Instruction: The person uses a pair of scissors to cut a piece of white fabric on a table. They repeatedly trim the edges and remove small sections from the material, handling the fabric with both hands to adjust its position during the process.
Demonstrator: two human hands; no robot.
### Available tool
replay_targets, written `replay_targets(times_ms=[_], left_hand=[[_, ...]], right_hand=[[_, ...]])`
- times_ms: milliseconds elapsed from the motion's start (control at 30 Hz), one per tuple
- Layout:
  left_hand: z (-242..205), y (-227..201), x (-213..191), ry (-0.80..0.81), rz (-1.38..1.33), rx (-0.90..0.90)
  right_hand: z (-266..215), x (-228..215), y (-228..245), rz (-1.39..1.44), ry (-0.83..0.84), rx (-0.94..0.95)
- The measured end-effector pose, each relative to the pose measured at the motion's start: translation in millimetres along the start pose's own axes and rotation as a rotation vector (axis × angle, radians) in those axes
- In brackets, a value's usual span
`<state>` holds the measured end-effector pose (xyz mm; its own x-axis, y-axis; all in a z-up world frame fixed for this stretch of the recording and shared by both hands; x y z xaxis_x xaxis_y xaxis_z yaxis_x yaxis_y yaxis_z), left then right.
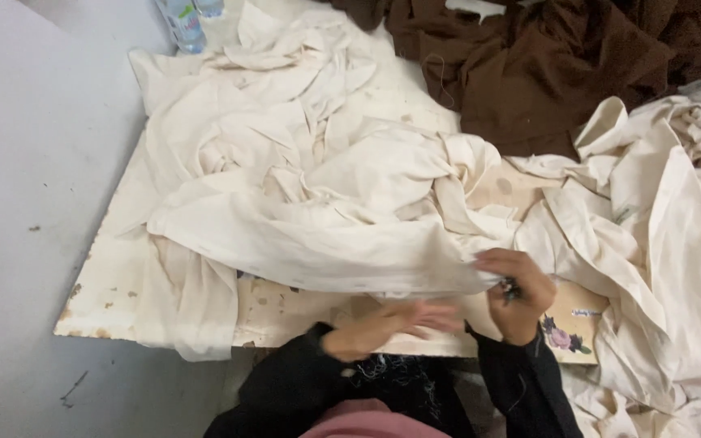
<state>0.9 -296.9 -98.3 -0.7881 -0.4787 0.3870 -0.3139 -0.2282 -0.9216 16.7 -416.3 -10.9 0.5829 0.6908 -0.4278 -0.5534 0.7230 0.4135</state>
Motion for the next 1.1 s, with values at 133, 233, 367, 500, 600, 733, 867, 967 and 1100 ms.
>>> replay_targets(times_ms=[133,233,367,500,600,733,867,967,1100], left_hand=[[38,-9,10,-0.184,-0.531,0.145],[35,-19,-14,-0.418,-0.616,0.398],[4,-56,-26,-0.634,-0.433,0.661],[-10,-64,-30,-0.734,-0.325,0.734],[-13,-66,-30,-0.759,-0.297,0.749],[-29,-73,-38,-0.880,-0.230,0.849],[-29,-75,-33,-0.904,-0.209,0.877],[-23,-69,-28,-0.886,-0.228,0.828],[-18,-81,-16,-0.683,0.067,0.604]], right_hand=[[3,-2,38,0.034,0.021,-0.171],[-1,-14,40,-0.046,-0.040,-0.141],[-15,-32,-10,0.079,-0.236,0.383],[-23,7,-15,0.417,0.121,0.511],[-15,12,2,0.362,0.157,0.470],[-13,-4,-18,0.544,-0.066,0.551],[-25,26,2,0.529,0.280,0.532],[-16,21,13,0.476,0.146,0.437],[-7,14,0,0.482,0.186,0.486]])
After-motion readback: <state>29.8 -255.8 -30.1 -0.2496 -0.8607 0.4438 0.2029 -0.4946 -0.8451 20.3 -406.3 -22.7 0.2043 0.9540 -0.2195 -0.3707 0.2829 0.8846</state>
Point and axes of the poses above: each hand's wrist, its own z-axis towards the middle knuckle, its own x-axis out of the palm, y = z × x, the point moved 10 cm from there along z, towards the middle knuckle, and after that the axes turned 13 degrees about -z, right-handed, at the moved point
